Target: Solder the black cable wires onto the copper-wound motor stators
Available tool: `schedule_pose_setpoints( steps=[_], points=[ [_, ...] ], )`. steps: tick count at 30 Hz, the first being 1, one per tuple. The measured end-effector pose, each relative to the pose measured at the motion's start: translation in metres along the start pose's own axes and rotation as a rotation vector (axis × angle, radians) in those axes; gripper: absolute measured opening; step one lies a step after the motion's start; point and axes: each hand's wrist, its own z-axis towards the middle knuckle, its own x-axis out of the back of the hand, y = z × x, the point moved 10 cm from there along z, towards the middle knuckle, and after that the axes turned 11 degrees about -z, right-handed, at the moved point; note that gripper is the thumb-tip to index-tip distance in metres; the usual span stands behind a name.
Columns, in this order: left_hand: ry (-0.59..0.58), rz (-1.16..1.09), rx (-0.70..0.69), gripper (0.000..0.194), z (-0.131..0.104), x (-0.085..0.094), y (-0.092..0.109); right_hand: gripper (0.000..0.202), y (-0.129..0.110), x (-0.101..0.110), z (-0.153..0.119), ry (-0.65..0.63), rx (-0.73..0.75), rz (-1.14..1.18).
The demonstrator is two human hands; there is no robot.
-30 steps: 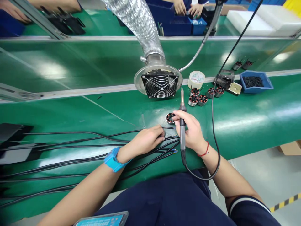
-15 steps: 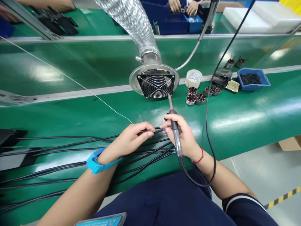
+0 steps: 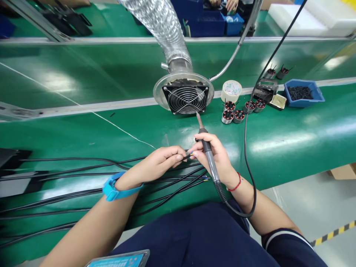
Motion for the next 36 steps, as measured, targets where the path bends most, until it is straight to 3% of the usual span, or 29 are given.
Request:
schedule_pose_setpoints(
  steps=[3,8,19,27,31,36],
  points=[
    [0.095,-0.018,-0.079,0.02,0.003,0.003,0.008,0.032,-0.004,0.0,0.002,-0.02,0.04,-0.068],
    [0.208,-0.031,-0.201,0.036,0.005,0.003,0.022,0.037,-0.004,-0.003,0.001,-0.003,0.075,-0.14],
    [0.175,0.064,-0.106,0.043,0.011,-0.003,0.016,0.042,-0.016,0.003,-0.003,0.09,0.17,-0.247],
    [0.054,-0.501,0.117,0.03,0.01,-0.02,0.004,0.04,-0.03,-0.004,-0.007,0.019,0.255,-0.265],
    [0.116,-0.421,0.111,0.025,0.011,-0.011,0.007,0.04,-0.019,-0.01,-0.006,-0.025,0.148,-0.233],
    [0.287,-0.313,0.103,0.02,0.022,0.01,-0.002,0.037,-0.006,0.002,-0.005,0.128,0.056,-0.419]
  ],
)
